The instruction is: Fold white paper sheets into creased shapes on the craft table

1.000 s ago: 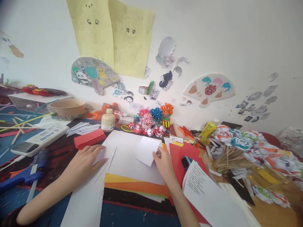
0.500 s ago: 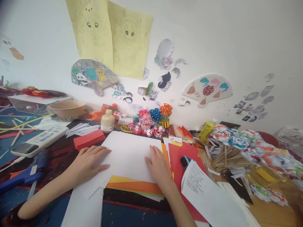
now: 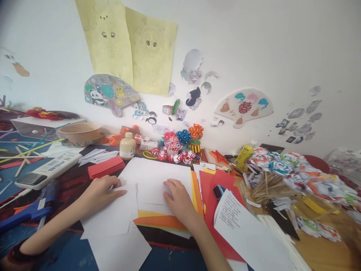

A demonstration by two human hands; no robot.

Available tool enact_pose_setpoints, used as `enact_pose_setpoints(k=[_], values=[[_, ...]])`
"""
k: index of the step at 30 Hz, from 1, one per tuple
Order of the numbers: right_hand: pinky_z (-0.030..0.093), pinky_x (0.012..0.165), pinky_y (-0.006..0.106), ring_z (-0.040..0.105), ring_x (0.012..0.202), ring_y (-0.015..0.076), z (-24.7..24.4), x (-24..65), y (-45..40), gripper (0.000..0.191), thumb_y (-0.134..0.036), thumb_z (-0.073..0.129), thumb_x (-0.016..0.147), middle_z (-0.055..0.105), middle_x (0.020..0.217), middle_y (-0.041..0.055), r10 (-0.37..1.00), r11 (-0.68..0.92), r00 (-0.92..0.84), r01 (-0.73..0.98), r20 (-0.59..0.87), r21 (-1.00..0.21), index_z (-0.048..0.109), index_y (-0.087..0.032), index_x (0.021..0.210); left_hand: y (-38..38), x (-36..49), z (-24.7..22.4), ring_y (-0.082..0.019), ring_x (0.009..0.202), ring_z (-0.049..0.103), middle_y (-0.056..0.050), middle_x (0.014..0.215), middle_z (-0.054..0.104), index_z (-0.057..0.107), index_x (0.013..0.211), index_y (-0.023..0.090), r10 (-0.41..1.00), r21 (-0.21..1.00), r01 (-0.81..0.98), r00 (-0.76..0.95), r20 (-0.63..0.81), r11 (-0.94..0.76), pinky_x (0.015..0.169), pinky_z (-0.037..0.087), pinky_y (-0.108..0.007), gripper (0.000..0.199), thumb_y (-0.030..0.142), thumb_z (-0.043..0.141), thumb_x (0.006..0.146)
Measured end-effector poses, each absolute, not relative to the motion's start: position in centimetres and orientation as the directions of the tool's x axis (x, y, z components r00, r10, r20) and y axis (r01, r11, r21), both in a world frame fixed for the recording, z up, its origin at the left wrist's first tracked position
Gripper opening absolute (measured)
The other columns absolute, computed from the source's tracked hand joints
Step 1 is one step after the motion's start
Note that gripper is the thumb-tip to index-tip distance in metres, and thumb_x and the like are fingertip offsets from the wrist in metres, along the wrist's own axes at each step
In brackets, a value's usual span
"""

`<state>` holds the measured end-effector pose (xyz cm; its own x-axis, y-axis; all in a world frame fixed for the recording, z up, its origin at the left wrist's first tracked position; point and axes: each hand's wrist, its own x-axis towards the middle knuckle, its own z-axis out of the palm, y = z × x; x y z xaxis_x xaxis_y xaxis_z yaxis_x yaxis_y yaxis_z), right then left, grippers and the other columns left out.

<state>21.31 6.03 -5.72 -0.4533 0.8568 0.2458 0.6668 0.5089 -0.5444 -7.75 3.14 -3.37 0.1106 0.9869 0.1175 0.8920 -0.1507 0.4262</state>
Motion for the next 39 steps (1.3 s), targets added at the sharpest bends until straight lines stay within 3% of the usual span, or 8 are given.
enact_pose_setpoints(k=[3, 8, 11, 13, 16, 19, 27, 39], values=[[0.038, 0.101, 0.035, 0.050, 0.115, 0.0196, -5.6, 21.6, 6.3, 0.032, -0.020, 0.046, 0.088, 0.057, 0.122, 0.0055, 0.839, 0.541, -0.460, 0.653, 0.290, -0.530, 0.059, -0.023, 0.117, 3.2, -7.5, -2.0, -0.018, 0.074, 0.055, -0.001, 0.080, 0.064, 0.061, 0.075, 0.019, 0.986, 0.563, 0.810, 0.116, 0.122, -0.165, 0.065, 0.037, -0.025, 0.033, 0.051, 0.052, 0.079], [0.033, 0.104, 0.041, 0.046, 0.119, 0.0252, -6.6, 22.9, 7.4, 0.036, -0.018, 0.046, 0.087, 0.056, 0.125, 0.0100, 0.875, 0.456, -0.340, 0.816, 0.344, -0.356, 0.059, -0.019, 0.120, 3.6, -5.6, 0.7, -0.015, 0.069, 0.053, 0.001, 0.073, 0.061, 0.059, 0.071, 0.019, 0.974, 0.671, 0.706, 0.151, 0.170, -0.227, 0.061, 0.037, -0.022, 0.039, 0.054, 0.047, 0.082], [0.031, 0.105, 0.044, 0.043, 0.122, 0.0280, -7.3, 23.6, 7.9, 0.036, -0.020, 0.044, 0.088, 0.053, 0.129, 0.0124, 0.896, 0.374, -0.269, 0.886, 0.355, -0.275, 0.058, -0.018, 0.121, 4.4, -4.2, 2.1, -0.016, 0.071, 0.055, 0.000, 0.072, 0.064, 0.063, 0.073, 0.020, 0.949, 0.608, 0.729, 0.228, 0.217, -0.314, 0.064, 0.038, -0.023, 0.037, 0.053, 0.048, 0.082], [0.027, 0.107, 0.045, 0.038, 0.127, 0.0298, -7.7, 23.8, 8.1, 0.039, -0.024, 0.045, 0.089, 0.047, 0.136, 0.0128, 0.898, 0.345, -0.239, 0.904, 0.369, -0.253, 0.055, -0.018, 0.126, 5.0, -3.4, 3.0, -0.016, 0.069, 0.055, 0.000, 0.068, 0.065, 0.065, 0.073, 0.021, 0.914, 0.461, 0.793, 0.302, 0.271, -0.399, 0.070, 0.038, -0.026, 0.034, 0.050, 0.049, 0.083], [0.025, 0.108, 0.046, 0.030, 0.134, 0.0310, -8.3, 23.7, 8.0, 0.051, -0.034, 0.047, 0.089, 0.038, 0.144, 0.0129, 0.911, 0.333, -0.218, 0.889, 0.349, -0.313, 0.043, -0.017, 0.137, 5.8, -2.0, 4.4, -0.017, 0.068, 0.056, 0.000, 0.067, 0.065, 0.065, 0.072, 0.021, 0.854, 0.285, 0.828, 0.372, 0.365, -0.483, 0.074, 0.035, -0.028, 0.033, 0.046, 0.047, 0.085], [0.025, 0.109, 0.045, 0.030, 0.135, 0.0291, -8.4, 23.3, 7.9, 0.053, -0.037, 0.041, 0.092, 0.039, 0.143, 0.0151, 0.917, 0.369, -0.247, 0.824, 0.314, -0.430, 0.038, -0.013, 0.139, 7.0, -0.4, 4.5, -0.016, 0.069, 0.057, 0.000, 0.074, 0.067, 0.064, 0.078, 0.020, 0.841, 0.336, 0.791, 0.379, 0.386, -0.511, 0.067, 0.035, -0.026, 0.036, 0.047, 0.042, 0.089], [0.039, 0.099, 0.038, 0.053, 0.116, 0.0213, -6.9, 22.7, 7.7, 0.040, -0.025, 0.041, 0.091, 0.058, 0.123, 0.0106, 0.911, 0.411, -0.232, 0.558, 0.340, -0.721, 0.049, -0.018, 0.129, 9.2, 1.9, -1.8, -0.023, 0.089, 0.060, -0.006, 0.097, 0.067, 0.063, 0.095, 0.021, 0.880, 0.275, 0.836, 0.451, 0.150, -0.475, 0.078, 0.036, -0.033, 0.033, 0.049, 0.054, 0.081], [0.039, 0.097, 0.035, 0.051, 0.111, 0.0217, -7.5, 22.8, 7.4, 0.037, -0.006, 0.042, 0.086, 0.060, 0.117, 0.0088, 0.836, 0.516, -0.378, 0.789, 0.399, -0.334, 0.059, -0.017, 0.117, 7.0, 0.5, -2.6, -0.030, 0.086, 0.059, -0.008, 0.086, 0.067, 0.058, 0.095, 0.019, 0.905, 0.172, 0.898, 0.421, -0.063, -0.406, 0.078, 0.035, -0.040, 0.053, 0.054, 0.072, 0.057]])
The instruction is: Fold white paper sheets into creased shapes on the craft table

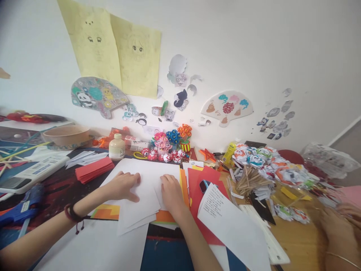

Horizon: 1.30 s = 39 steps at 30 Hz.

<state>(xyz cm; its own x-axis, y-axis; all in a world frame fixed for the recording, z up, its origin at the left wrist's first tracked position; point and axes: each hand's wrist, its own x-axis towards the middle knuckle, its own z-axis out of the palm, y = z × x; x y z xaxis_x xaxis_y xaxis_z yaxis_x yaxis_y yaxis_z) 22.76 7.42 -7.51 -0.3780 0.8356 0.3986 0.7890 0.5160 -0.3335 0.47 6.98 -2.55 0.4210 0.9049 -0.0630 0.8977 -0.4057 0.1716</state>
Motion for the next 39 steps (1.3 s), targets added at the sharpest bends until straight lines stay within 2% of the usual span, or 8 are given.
enact_pose_setpoints(k=[10, 13, 19, 22, 24, 27, 29, 39], values=[[0.039, 0.098, 0.035, 0.051, 0.112, 0.0223, -7.9, 22.6, 7.4, 0.042, -0.004, 0.041, 0.084, 0.060, 0.120, 0.0079, 0.839, 0.501, -0.362, 0.806, 0.406, -0.315, 0.060, -0.018, 0.118, 4.5, 1.0, -2.3, -0.026, 0.082, 0.059, -0.006, 0.086, 0.065, 0.062, 0.089, 0.020, 0.879, 0.274, 0.856, 0.471, -0.066, -0.438, 0.065, 0.040, -0.030, 0.035, 0.037, 0.071, 0.060], [0.038, 0.099, 0.035, 0.051, 0.114, 0.0214, -7.8, 22.7, 7.5, 0.043, -0.003, 0.040, 0.082, 0.061, 0.119, 0.0081, 0.855, 0.488, -0.331, 0.772, 0.398, -0.407, 0.060, -0.017, 0.118, 5.3, 1.2, -1.9, -0.026, 0.082, 0.060, -0.004, 0.086, 0.067, 0.062, 0.093, 0.023, 0.880, 0.293, 0.849, 0.473, -0.048, -0.440, 0.063, 0.040, -0.029, 0.033, 0.031, 0.069, 0.062], [0.046, 0.089, 0.034, 0.062, 0.100, 0.0203, -7.1, 23.5, 8.3, 0.042, -0.004, 0.034, 0.083, 0.068, 0.106, 0.0081, 0.934, 0.340, -0.149, 0.645, 0.324, -0.684, 0.062, -0.016, 0.113, 10.5, 3.0, -2.1, -0.025, 0.102, 0.058, -0.007, 0.112, 0.064, 0.055, 0.115, 0.021, 0.892, 0.327, 0.832, 0.441, 0.099, -0.448, 0.085, 0.042, -0.032, 0.037, 0.029, 0.055, 0.079], [0.044, 0.094, 0.033, 0.059, 0.108, 0.0195, -6.8, 24.3, 8.8, 0.040, -0.009, 0.039, 0.084, 0.065, 0.113, 0.0103, 0.959, 0.274, -0.102, 0.573, 0.264, -0.772, 0.056, -0.014, 0.120, 12.1, 3.9, -3.3, -0.026, 0.111, 0.054, -0.010, 0.118, 0.061, 0.055, 0.117, 0.018, 0.888, 0.327, 0.827, 0.443, 0.123, -0.458, 0.092, 0.039, -0.032, 0.042, 0.025, 0.060, 0.076], [0.040, 0.100, 0.036, 0.050, 0.120, 0.0222, -6.6, 24.7, 8.7, 0.051, -0.024, 0.052, 0.084, 0.053, 0.130, 0.0132, 0.961, 0.276, -0.191, 0.578, 0.201, -0.768, 0.044, -0.014, 0.133, 12.4, 4.2, -4.0, -0.027, 0.110, 0.054, -0.011, 0.116, 0.061, 0.060, 0.112, 0.018, 0.880, 0.329, 0.818, 0.459, 0.120, -0.472, 0.092, 0.040, -0.032, 0.041, 0.031, 0.064, 0.073], [0.025, 0.110, 0.043, 0.020, 0.139, 0.0270, -6.2, 24.8, 7.8, 0.103, -0.046, 0.072, 0.067, 0.019, 0.152, 0.0143, 0.922, 0.337, -0.376, 0.654, 0.095, -0.678, 0.016, -0.017, 0.147, 12.1, 4.0, -4.3, -0.027, 0.105, 0.056, -0.009, 0.110, 0.063, 0.063, 0.106, 0.021, 0.885, 0.337, 0.820, 0.452, 0.114, -0.463, 0.087, 0.041, -0.034, 0.040, 0.040, 0.066, 0.070], [0.015, 0.113, 0.046, 0.004, 0.141, 0.0282, -6.1, 24.4, 7.1, 0.119, -0.054, 0.077, 0.057, 0.005, 0.155, 0.0115, 0.901, 0.375, -0.431, 0.716, 0.050, -0.589, 0.008, -0.021, 0.148, 11.9, 3.7, -4.2, -0.028, 0.102, 0.057, -0.007, 0.103, 0.065, 0.062, 0.104, 0.023, 0.895, 0.347, 0.828, 0.434, 0.101, -0.441, 0.084, 0.041, -0.035, 0.042, 0.044, 0.067, 0.068], [0.013, 0.114, 0.042, -0.001, 0.142, 0.0246, -5.9, 23.9, 6.8, 0.119, -0.056, 0.074, 0.059, 0.000, 0.155, 0.0086, 0.874, 0.418, -0.486, 0.747, 0.005, -0.517, 0.004, -0.023, 0.149, 12.0, 1.7, -4.6, -0.023, 0.076, 0.061, -0.004, 0.083, 0.066, 0.061, 0.076, 0.020, 0.954, 0.501, 0.830, 0.297, -0.026, -0.245, 0.061, 0.042, -0.028, 0.038, 0.051, 0.069, 0.057]])
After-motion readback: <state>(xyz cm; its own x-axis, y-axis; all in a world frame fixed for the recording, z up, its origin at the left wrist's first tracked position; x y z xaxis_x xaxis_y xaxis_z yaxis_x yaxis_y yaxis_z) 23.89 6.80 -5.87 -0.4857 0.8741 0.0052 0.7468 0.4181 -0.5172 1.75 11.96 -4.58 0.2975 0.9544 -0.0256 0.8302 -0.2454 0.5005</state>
